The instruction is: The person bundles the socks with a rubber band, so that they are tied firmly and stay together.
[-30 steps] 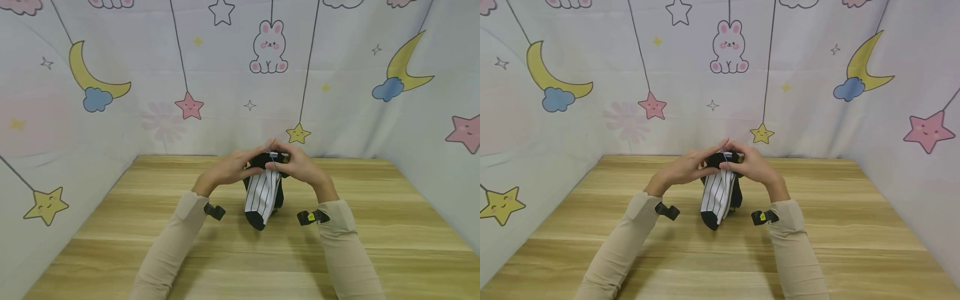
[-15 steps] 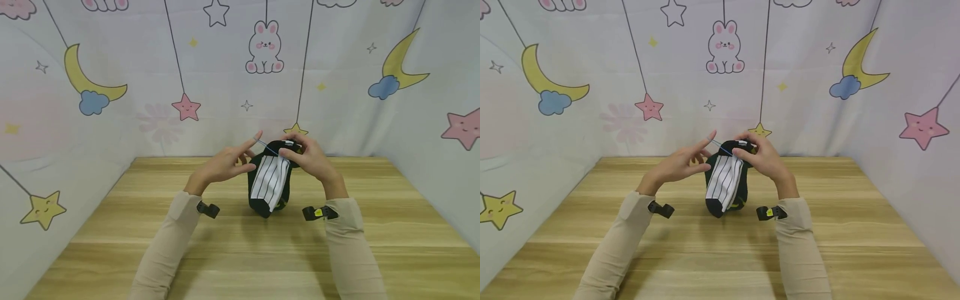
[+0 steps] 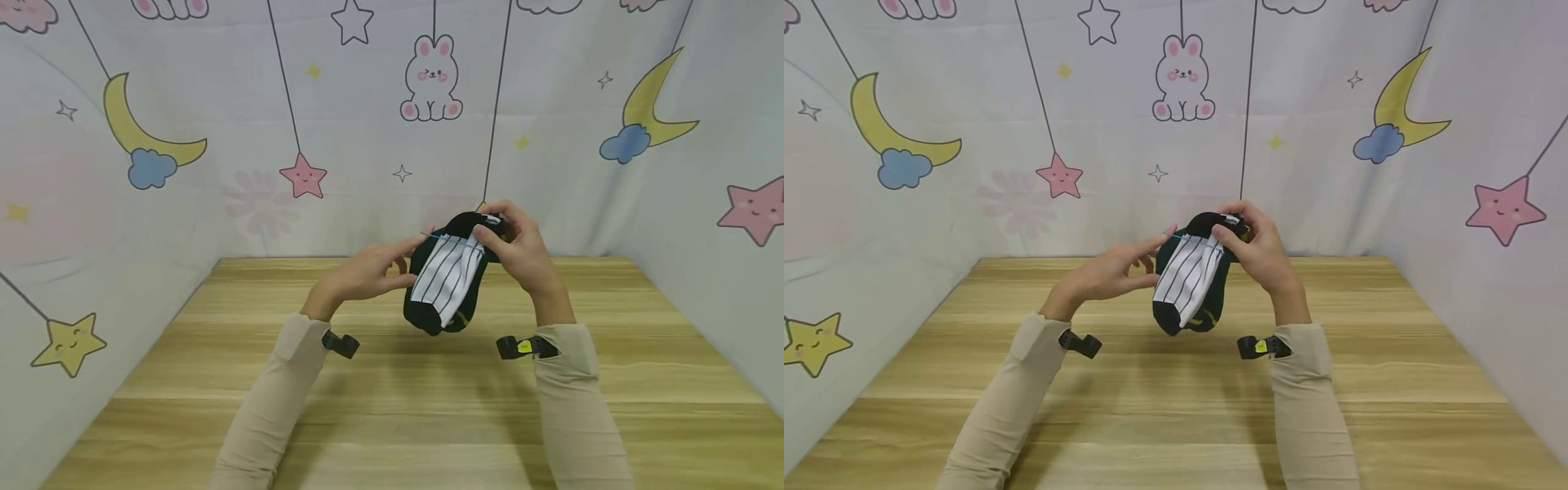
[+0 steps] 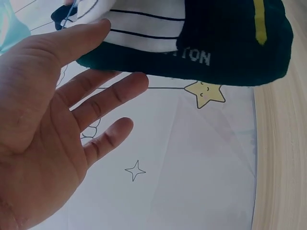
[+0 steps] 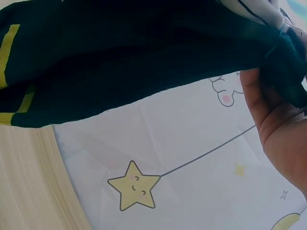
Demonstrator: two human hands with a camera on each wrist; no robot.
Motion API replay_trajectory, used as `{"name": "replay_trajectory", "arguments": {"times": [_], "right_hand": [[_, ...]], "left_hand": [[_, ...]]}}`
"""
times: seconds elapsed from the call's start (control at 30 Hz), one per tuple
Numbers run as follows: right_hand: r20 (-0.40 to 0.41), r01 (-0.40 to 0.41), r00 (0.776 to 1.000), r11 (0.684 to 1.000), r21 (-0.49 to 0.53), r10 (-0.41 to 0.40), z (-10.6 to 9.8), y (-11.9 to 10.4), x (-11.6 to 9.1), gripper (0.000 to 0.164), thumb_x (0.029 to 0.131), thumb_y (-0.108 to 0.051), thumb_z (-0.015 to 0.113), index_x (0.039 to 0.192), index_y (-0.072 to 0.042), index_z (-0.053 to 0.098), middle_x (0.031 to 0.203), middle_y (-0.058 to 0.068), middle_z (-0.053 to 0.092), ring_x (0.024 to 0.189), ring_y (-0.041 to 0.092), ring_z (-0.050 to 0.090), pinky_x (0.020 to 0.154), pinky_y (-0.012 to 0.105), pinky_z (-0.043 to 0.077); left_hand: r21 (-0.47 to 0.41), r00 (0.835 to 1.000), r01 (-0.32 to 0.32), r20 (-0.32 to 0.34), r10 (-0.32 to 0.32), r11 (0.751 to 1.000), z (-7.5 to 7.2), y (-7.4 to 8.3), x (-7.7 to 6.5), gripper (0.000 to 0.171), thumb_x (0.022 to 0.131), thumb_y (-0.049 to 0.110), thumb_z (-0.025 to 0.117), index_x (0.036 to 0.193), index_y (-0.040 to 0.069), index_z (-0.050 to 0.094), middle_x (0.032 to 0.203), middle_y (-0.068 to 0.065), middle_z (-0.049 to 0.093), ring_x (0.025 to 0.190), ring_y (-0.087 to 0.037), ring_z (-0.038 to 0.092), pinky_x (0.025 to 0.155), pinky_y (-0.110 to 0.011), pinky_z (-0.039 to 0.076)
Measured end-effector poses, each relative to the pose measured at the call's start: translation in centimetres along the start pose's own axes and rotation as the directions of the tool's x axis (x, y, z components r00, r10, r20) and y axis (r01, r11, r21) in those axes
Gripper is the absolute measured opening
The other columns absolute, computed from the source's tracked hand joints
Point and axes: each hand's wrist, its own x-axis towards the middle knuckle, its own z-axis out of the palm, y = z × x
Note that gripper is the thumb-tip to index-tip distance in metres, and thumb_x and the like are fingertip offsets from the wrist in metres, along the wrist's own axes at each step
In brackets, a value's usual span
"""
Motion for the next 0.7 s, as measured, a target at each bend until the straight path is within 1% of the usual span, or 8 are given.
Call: {"name": "replay_trajectory", "arguments": {"times": [0.13,0.2,0.23,0.3,0.4,0.53,0.6,0.7], "right_hand": [[0.007,-0.001,1.000,1.000,-0.017,0.001,0.3,-0.1,0.1,0.017,0.096,-0.001,0.063,0.113,-0.002,0.058,0.101,0.009,0.059,0.080,0.016,0.060,0.067,0.025,0.055],[0.010,-0.005,1.000,1.000,-0.018,0.005,0.3,-0.1,0.1,0.017,0.097,-0.002,0.063,0.113,-0.002,0.058,0.102,0.009,0.059,0.080,0.016,0.061,0.067,0.025,0.055],[0.011,-0.008,1.000,1.000,-0.017,0.008,0.3,-0.1,0.1,0.017,0.097,-0.002,0.063,0.113,-0.003,0.059,0.102,0.010,0.059,0.080,0.016,0.062,0.067,0.025,0.055],[0.013,-0.017,1.000,0.999,-0.032,0.018,0.3,-0.3,0.0,0.017,0.097,-0.003,0.064,0.113,-0.003,0.059,0.104,0.010,0.059,0.081,0.017,0.062,0.067,0.026,0.056],[0.030,-0.038,0.999,0.994,-0.103,0.042,0.5,-0.5,0.0,0.019,0.097,-0.005,0.065,0.115,-0.002,0.059,0.110,0.013,0.060,0.085,0.019,0.061,0.068,0.025,0.055],[0.100,-0.058,0.992,0.978,-0.202,0.080,1.0,-0.7,0.1,0.022,0.097,-0.008,0.066,0.116,0.000,0.058,0.119,0.014,0.057,0.087,0.020,0.061,0.069,0.025,0.054],[0.148,-0.066,0.984,0.975,-0.210,0.099,1.3,-0.9,0.1,0.023,0.097,-0.008,0.065,0.117,0.000,0.057,0.119,0.015,0.056,0.085,0.021,0.062,0.069,0.027,0.055],[0.206,-0.071,0.972,0.978,-0.197,0.112,1.9,-1.0,0.3,0.022,0.097,-0.008,0.065,0.116,-0.001,0.058,0.110,0.016,0.056,0.078,0.022,0.064,0.064,0.030,0.057]], "left_hand": [[-0.025,1.000,-0.025,-0.017,0.025,0.999,-0.1,0.0,-0.2,0.066,0.100,0.022,0.063,0.158,0.020,0.032,0.132,-0.004,0.061,0.097,-0.015,0.061,0.074,-0.034,0.051],[-0.046,0.999,-0.041,-0.029,0.039,0.998,-0.2,0.0,-0.2,0.061,0.101,0.021,0.063,0.156,0.019,0.037,0.141,-0.004,0.056,0.100,-0.015,0.061,0.079,-0.035,0.052],[-0.055,0.998,-0.047,-0.037,0.045,0.997,-0.3,0.0,-0.2,0.059,0.101,0.020,0.062,0.155,0.018,0.039,0.142,-0.004,0.056,0.101,-0.016,0.061,0.082,-0.036,0.051],[-0.065,0.998,-0.050,-0.049,0.047,0.997,-0.4,0.0,-0.2,0.053,0.101,0.019,0.062,0.151,0.016,0.045,0.142,-0.005,0.057,0.103,-0.017,0.060,0.088,-0.040,0.051],[-0.075,0.997,-0.050,-0.068,0.045,0.996,-0.5,0.0,-0.3,0.044,0.101,0.019,0.062,0.143,0.011,0.053,0.137,-0.006,0.060,0.105,-0.018,0.060,0.095,-0.043,0.048],[-0.109,0.992,-0.071,-0.115,0.058,0.991,-0.6,0.2,-0.2,0.034,0.101,0.019,0.063,0.133,0.011,0.056,0.131,-0.004,0.062,0.104,-0.016,0.061,0.096,-0.042,0.048],[-0.133,0.987,-0.097,-0.144,0.078,0.986,-0.7,0.3,-0.2,0.032,0.100,0.017,0.064,0.131,0.011,0.056,0.129,-0.003,0.062,0.102,-0.015,0.061,0.095,-0.043,0.048],[-0.154,0.979,-0.135,-0.172,0.108,0.979,-0.8,0.4,-0.3,0.031,0.098,0.015,0.066,0.127,0.011,0.058,0.125,-0.002,0.062,0.101,-0.015,0.060,0.094,-0.043,0.048]]}}
